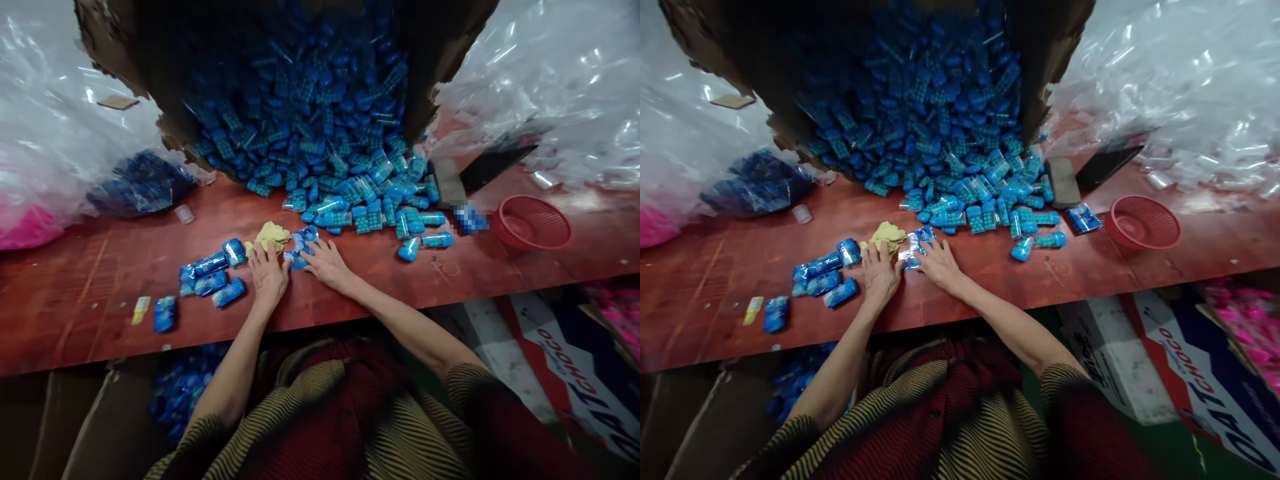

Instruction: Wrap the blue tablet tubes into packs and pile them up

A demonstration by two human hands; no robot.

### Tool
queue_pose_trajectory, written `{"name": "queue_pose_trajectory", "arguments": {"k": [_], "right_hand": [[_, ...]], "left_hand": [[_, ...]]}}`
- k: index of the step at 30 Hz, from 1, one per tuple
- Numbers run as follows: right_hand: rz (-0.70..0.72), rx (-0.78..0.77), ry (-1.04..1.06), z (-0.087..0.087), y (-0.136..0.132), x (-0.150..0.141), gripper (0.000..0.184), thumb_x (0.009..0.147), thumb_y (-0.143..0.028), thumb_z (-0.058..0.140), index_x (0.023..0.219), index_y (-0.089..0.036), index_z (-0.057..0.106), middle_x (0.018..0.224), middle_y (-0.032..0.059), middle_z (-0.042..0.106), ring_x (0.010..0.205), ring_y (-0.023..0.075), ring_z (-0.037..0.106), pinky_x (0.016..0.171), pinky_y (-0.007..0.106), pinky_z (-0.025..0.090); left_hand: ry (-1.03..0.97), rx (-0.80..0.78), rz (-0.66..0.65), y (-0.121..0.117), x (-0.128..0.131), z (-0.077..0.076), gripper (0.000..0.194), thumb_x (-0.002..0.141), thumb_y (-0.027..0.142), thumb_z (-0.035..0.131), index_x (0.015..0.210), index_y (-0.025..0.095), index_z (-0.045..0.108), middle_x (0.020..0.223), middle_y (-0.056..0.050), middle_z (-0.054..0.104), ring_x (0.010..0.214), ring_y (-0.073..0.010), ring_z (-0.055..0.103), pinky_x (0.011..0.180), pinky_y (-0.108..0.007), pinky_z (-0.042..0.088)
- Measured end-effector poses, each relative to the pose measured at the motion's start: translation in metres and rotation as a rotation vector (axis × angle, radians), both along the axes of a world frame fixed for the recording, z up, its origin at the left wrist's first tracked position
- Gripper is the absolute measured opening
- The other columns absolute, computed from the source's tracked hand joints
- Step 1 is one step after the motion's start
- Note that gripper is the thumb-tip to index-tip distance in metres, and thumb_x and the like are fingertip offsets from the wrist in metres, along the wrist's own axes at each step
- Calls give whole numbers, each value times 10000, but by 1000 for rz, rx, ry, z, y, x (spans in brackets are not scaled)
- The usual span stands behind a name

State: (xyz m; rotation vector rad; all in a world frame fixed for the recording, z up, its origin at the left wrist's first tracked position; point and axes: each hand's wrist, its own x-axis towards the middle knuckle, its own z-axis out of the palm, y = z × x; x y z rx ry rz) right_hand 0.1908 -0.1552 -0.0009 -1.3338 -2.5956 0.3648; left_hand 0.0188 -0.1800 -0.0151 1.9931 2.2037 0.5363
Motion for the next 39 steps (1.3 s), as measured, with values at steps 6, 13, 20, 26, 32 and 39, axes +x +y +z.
{"name": "queue_pose_trajectory", "arguments": {"k": [6,13,20,26,32,39], "right_hand": [[-48,55,26,-14,-11,3,287,938,-238,415,1061,-219,674,1195,128,594,1116,269,447,891,427,314],[-243,68,247,3,-32,12,321,947,-303,399,1082,-239,684,1142,119,619,1027,248,490,868,381,332],[-287,-69,601,22,-58,10,277,902,-289,493,1119,-248,660,1132,101,611,1029,226,516,900,369,383],[-469,-636,1169,9,-46,10,249,745,-356,607,875,-151,661,797,18,641,694,130,559,687,270,468],[-556,-705,1215,-3,-49,3,208,738,-358,585,728,-152,615,624,-24,585,551,94,501,527,214,419],[-583,-516,1118,2,-55,-6,221,822,-389,491,743,-189,540,649,-29,557,591,110,501,559,221,408]], "left_hand": [[-139,75,-18,5,-5,0,588,819,344,513,1324,55,425,1464,-276,285,1397,-381,162,1080,-559,183],[-1127,52,236,-38,22,24,608,705,410,680,1224,181,465,1097,-124,620,893,-201,642,789,-343,504],[-1744,-250,221,-35,55,39,355,580,313,776,850,136,628,739,-20,679,670,-137,634,640,-243,493],[-1737,-228,209,-36,62,38,267,598,264,757,799,139,634,650,9,660,493,-81,551,482,-184,429],[-1662,-121,240,-35,71,32,240,604,281,748,757,139,629,580,32,615,498,-91,555,496,-193,435],[-1651,-26,341,-29,79,25,231,577,286,749,702,135,625,597,40,615,516,-81,553,542,-201,461]]}}
